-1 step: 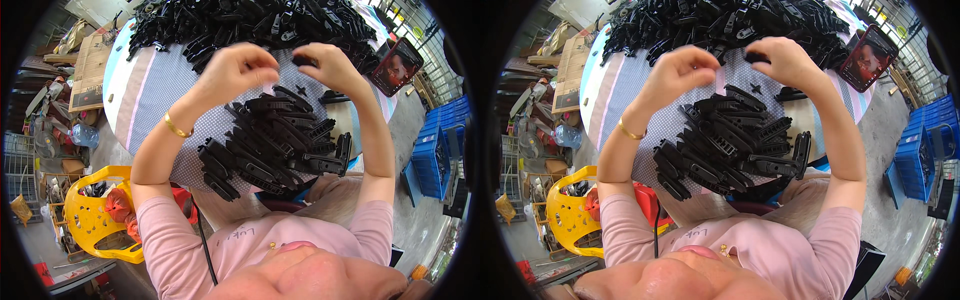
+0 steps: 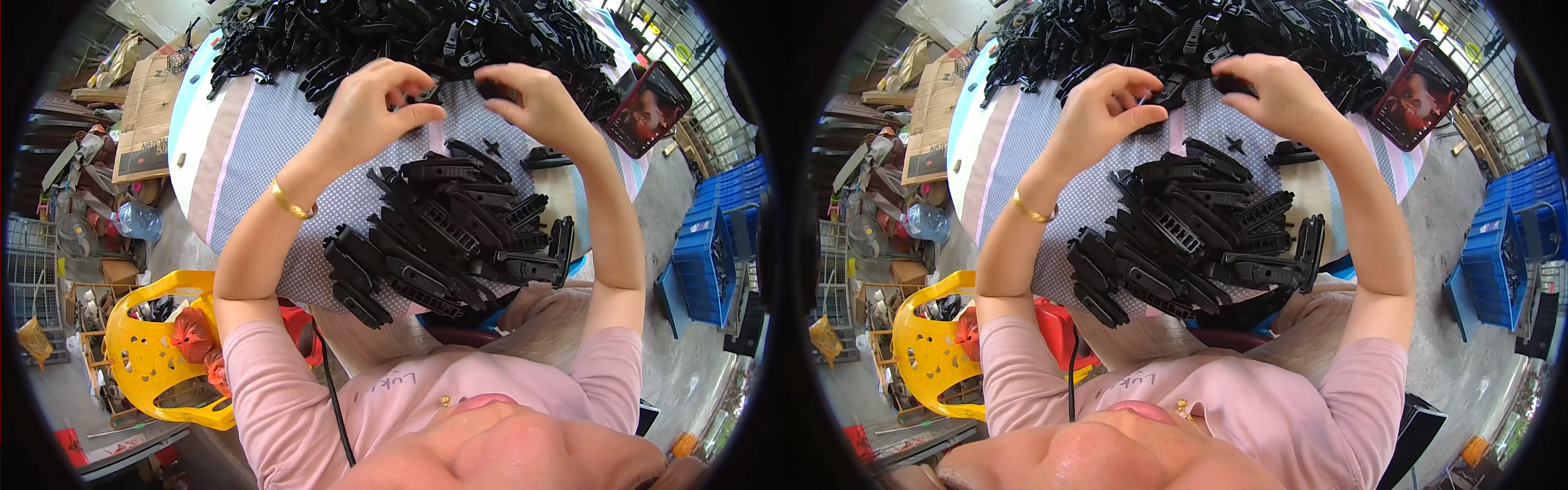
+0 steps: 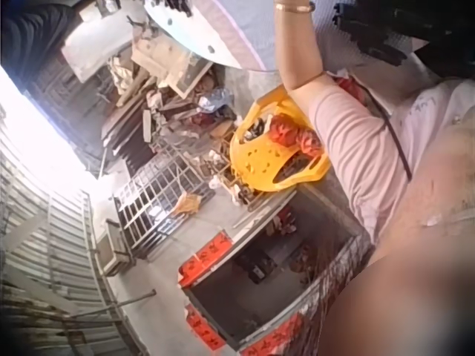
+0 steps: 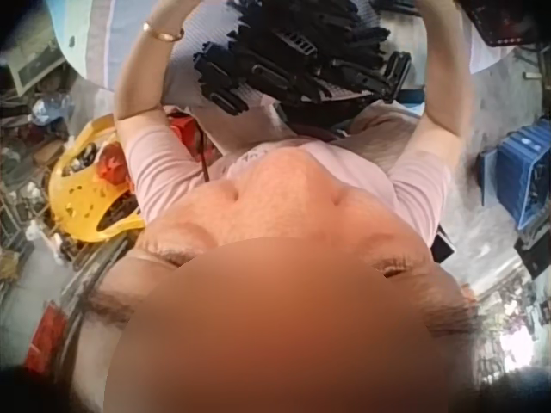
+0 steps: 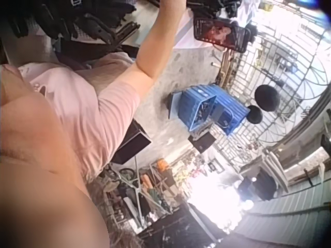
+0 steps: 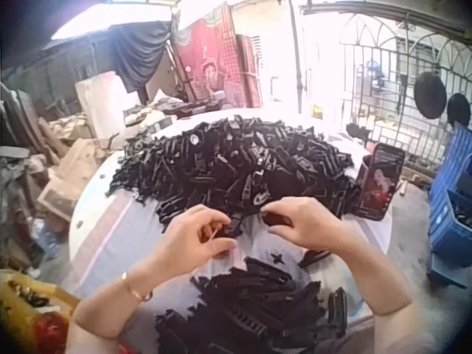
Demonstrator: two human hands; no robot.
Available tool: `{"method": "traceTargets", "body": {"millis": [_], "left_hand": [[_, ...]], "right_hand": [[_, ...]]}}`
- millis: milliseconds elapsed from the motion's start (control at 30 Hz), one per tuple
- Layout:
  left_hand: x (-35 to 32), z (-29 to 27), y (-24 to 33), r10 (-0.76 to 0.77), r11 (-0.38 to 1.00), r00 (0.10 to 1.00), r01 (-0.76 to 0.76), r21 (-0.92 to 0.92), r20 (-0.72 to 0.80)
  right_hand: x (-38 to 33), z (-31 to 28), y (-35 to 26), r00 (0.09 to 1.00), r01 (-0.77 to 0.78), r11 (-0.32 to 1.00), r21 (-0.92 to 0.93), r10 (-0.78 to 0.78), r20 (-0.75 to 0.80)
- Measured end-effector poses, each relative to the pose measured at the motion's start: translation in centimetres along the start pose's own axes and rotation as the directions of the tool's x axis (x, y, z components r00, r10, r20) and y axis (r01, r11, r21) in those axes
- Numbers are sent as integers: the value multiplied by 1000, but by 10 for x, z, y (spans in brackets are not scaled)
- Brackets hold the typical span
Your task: Sorting and inspecting black plastic claw hair clips at a factory workstation.
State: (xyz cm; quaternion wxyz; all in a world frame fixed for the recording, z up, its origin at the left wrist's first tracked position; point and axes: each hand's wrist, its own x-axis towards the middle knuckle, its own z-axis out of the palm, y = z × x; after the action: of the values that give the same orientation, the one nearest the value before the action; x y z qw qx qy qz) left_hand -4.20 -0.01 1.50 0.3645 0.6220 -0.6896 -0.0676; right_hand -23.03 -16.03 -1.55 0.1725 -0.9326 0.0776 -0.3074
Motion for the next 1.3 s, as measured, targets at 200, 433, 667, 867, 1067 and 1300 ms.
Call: {"method": "traceTargets", "body": {"millis": [200,433,667,867,1067,1300], "left_hand": [[-1,5,-38,-134,936,991,118,332,23],[5,-5,-41,-389,295,868,435,-851,309],[0,3,-30,-238,221,877,468,-856,418],[-2,9,-9,-305,434,868,492,-755,391],[-8,9,13,-274,795,937,347,-497,216],[-11,11,6,-82,958,995,92,-271,49]], "right_hand": [[8,-7,-13,950,-298,782,548,302,86],[7,-1,-7,915,-308,401,863,374,153],[10,9,-37,986,-63,653,755,158,-54],[7,13,-44,976,195,937,290,-156,-151],[6,21,-43,958,214,975,58,-198,-207],[10,13,-47,928,209,975,-76,-222,-300]]}}
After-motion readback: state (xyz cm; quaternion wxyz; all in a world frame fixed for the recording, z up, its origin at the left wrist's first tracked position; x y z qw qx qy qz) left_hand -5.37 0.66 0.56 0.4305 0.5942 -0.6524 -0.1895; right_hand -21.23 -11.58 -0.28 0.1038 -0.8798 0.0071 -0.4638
